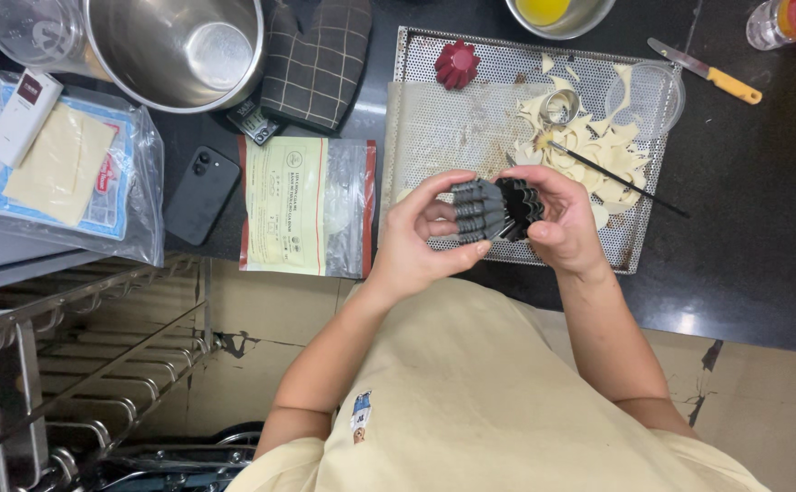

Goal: The person assembles and disassembles a two-part flower-shaped mold, then walks to an oven and places the mold inside. Back at the workstation, they brush egg wash onto circular dough pieces and press each into the flower mold to shape them.

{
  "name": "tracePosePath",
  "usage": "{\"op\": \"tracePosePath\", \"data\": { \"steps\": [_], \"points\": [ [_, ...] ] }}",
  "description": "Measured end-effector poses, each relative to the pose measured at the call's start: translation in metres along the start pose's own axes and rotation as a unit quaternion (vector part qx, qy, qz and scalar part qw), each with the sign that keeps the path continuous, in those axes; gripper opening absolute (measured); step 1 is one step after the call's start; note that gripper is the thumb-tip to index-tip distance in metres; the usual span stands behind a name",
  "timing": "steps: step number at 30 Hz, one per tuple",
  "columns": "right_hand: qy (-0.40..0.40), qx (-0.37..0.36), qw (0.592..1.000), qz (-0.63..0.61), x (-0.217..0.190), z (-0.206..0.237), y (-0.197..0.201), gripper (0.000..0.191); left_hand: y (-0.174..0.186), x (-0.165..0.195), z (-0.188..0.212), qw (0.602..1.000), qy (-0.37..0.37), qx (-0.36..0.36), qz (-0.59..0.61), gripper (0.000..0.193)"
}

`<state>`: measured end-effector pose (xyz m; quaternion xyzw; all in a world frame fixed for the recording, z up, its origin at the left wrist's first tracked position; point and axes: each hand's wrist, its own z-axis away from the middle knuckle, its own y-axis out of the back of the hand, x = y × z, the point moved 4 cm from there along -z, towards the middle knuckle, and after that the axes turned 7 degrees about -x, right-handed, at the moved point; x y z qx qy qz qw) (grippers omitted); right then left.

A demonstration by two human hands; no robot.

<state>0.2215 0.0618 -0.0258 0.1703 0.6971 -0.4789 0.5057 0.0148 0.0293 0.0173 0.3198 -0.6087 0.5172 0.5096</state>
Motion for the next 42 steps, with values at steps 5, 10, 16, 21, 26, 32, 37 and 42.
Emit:
{"op": "tracePosePath", "data": {
  "steps": [5, 10, 16, 21, 26, 32, 37, 42],
  "points": [
    [-0.025, 0.035, 0.998, 0.035, 0.006, -0.007, 0.014, 0.074, 0.012, -0.021, -0.005, 0.978, -0.014, -0.021, 0.209, 0.072],
    [-0.058, 0.042, 0.997, -0.039, 0.02, -0.009, 0.033, 0.076, 0.024, -0.042, -0.008, 0.963, 0.041, 0.001, 0.266, 0.065],
    [-0.085, 0.036, 0.979, -0.181, 0.035, -0.011, 0.042, 0.076, 0.033, -0.068, -0.012, 0.929, 0.07, 0.029, 0.362, 0.051],
    [-0.095, 0.031, 0.981, 0.166, 0.043, -0.019, 0.04, 0.066, 0.042, -0.092, -0.021, 0.89, 0.109, 0.097, 0.432, 0.043],
    [-0.035, -0.011, 0.681, 0.732, 0.071, -0.026, 0.019, 0.068, 0.049, -0.11, -0.022, 0.874, 0.113, 0.09, 0.464, 0.048],
    [-0.104, -0.055, 0.626, 0.771, 0.097, -0.031, 0.022, 0.07, 0.049, -0.128, -0.022, 0.916, 0.125, 0.053, 0.377, 0.036],
    [-0.072, 0.01, 0.888, 0.455, 0.048, -0.037, 0.025, 0.062, 0.046, -0.125, -0.025, 0.978, 0.145, 0.045, 0.143, 0.041],
    [0.02, -0.115, 0.912, 0.394, -0.001, -0.032, -0.008, 0.068, 0.016, -0.111, -0.026, 0.983, 0.132, -0.074, 0.104, 0.049]
  ]
}}
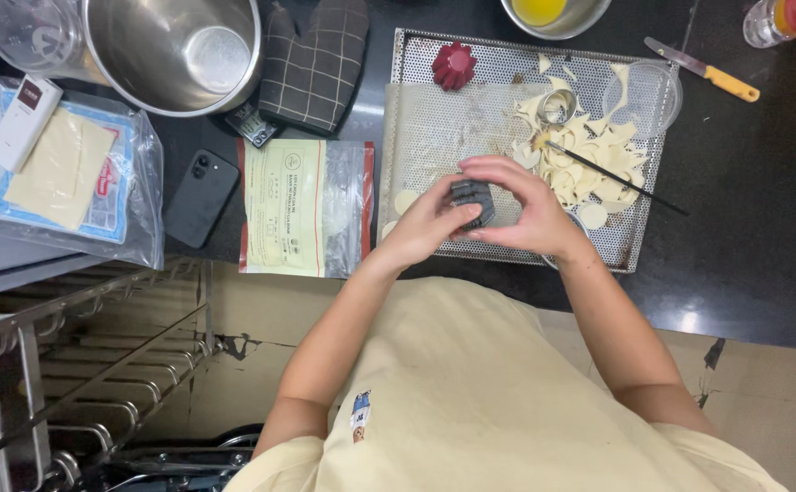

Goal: The person assembles and disassembles a two-part flower-shaped mold, then walks to an oven and places the mold inside. Back at the workstation, they brush egg wash onto circular dough pieces and press each into the flower mold to shape them.

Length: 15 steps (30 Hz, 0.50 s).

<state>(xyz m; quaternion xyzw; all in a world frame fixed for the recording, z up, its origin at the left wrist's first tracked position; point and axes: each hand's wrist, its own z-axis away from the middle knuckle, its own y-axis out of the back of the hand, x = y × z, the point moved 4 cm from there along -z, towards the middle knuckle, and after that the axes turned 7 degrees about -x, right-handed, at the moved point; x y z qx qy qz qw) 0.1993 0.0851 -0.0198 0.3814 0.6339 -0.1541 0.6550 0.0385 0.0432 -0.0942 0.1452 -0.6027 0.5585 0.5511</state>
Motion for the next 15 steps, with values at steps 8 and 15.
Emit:
{"op": "tracePosePath", "data": {
  "steps": [8, 15],
  "points": [
    [0.04, 0.041, 0.993, 0.102, -0.026, -0.002, -0.001, 0.072, -0.003, 0.004, 0.011, 0.998, -0.032, -0.013, 0.053, 0.056],
    [0.021, 0.028, 0.989, 0.144, -0.032, -0.002, -0.004, 0.075, 0.002, -0.005, 0.013, 0.995, -0.033, 0.039, 0.091, 0.062]
  ]
}}
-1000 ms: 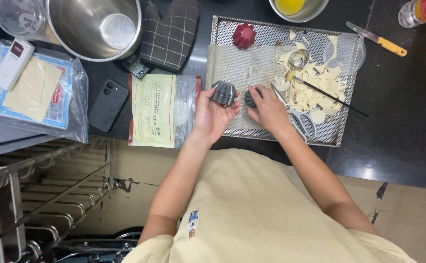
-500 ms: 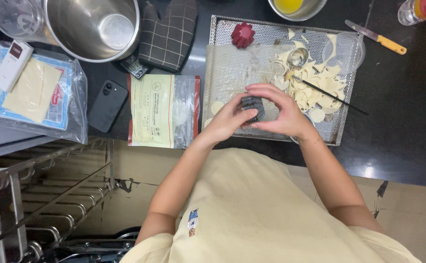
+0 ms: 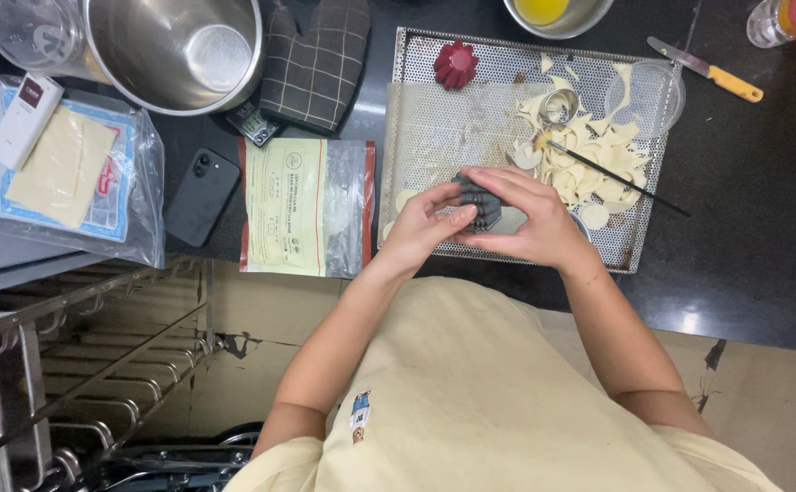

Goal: The person assembles and disassembles a two-part flower-shaped mold, then walks to an oven and places the mold inside. Back at the workstation, they brush egg wash onto circular dough pieces and press each into the flower mold to shape them.

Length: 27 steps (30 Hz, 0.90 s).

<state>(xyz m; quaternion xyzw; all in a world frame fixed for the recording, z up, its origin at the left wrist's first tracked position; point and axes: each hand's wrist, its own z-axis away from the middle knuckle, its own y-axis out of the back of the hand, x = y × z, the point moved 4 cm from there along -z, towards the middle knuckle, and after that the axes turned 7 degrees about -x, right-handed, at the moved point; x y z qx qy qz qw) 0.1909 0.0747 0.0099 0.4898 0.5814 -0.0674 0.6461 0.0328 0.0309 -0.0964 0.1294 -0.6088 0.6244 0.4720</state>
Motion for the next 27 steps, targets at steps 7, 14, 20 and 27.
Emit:
{"op": "tracePosePath", "data": {
  "steps": [7, 14, 20, 27],
  "points": [
    [-0.049, 0.025, 0.976, -0.21, 0.02, 0.014, -0.001, 0.066, -0.029, 0.038, 0.011, 0.993, -0.057, -0.018, -0.099, 0.07],
    [-0.049, 0.064, 0.808, -0.583, 0.061, 0.043, -0.019, 0.086, -0.085, 0.114, 0.042, 0.829, -0.199, 0.053, -0.519, 0.075],
    [-0.035, 0.041, 0.748, -0.662, 0.071, 0.05, -0.037, 0.094, -0.1, 0.128, 0.041, 0.785, -0.246, -0.001, -0.568, 0.074],
    [-0.065, 0.014, 0.756, -0.652, 0.066, 0.047, -0.038, 0.094, -0.097, 0.12, 0.039, 0.791, -0.212, 0.007, -0.574, 0.068]
  ]
}}
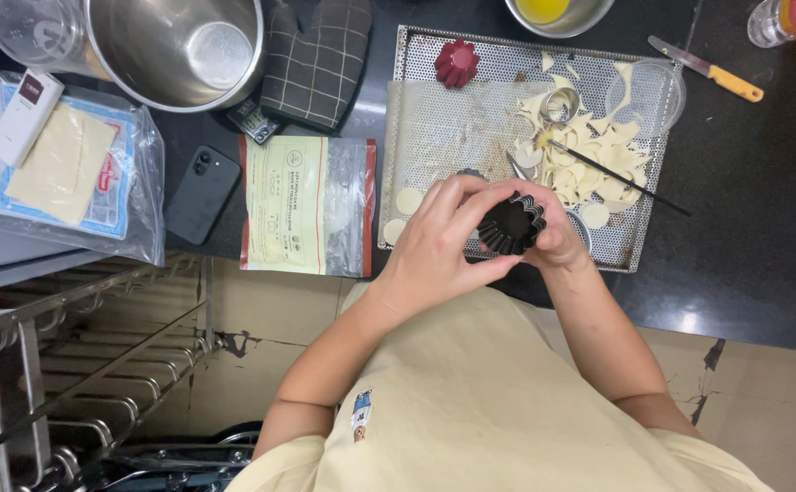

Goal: The person assembles and disassembles a two-part flower-shaped mold, then walks to an oven and places the mold inside. Back at the workstation, they brush egg wash onto circular dough pieces and press each into the flower mold to shape them.

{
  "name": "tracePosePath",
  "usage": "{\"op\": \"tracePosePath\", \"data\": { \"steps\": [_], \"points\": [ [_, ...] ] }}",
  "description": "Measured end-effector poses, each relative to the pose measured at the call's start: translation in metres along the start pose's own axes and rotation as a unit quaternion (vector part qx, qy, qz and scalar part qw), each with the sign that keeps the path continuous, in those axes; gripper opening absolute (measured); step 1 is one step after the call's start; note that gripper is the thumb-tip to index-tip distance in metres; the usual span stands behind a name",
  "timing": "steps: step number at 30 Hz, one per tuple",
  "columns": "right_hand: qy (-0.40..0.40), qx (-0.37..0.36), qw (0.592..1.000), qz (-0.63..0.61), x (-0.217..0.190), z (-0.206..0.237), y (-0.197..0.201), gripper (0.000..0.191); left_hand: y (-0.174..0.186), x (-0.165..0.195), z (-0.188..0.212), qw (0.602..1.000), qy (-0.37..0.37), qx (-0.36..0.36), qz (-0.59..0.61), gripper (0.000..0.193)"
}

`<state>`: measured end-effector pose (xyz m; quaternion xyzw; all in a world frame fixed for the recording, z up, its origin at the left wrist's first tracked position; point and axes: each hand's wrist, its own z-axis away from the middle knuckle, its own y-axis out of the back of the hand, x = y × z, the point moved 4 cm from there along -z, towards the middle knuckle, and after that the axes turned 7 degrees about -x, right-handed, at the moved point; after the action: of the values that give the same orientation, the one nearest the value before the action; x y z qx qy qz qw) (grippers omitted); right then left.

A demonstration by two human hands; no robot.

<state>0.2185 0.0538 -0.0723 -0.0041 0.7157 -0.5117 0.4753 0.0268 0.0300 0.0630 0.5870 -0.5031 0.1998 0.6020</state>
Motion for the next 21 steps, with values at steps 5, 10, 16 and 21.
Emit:
{"op": "tracePosePath", "data": {
  "steps": [5, 10, 16, 21],
  "points": [
    [-0.01, 0.01, 1.0, -0.004, -0.002, -0.003, -0.003, 0.091, -0.003, -0.005, -0.001, 1.0, -0.008, 0.008, 0.005, 0.069],
    [-0.013, 0.033, 0.999, -0.012, -0.003, -0.004, -0.006, 0.085, -0.006, -0.013, -0.001, 1.0, -0.004, 0.011, 0.028, 0.068],
    [-0.021, 0.058, 0.998, 0.011, -0.004, -0.008, -0.011, 0.081, -0.005, -0.02, -0.001, 0.999, -0.006, 0.017, 0.044, 0.067],
    [-0.023, 0.076, 0.996, 0.032, -0.004, -0.008, -0.013, 0.081, -0.005, -0.022, -0.002, 0.998, 0.001, 0.014, 0.056, 0.067]
  ]
}}
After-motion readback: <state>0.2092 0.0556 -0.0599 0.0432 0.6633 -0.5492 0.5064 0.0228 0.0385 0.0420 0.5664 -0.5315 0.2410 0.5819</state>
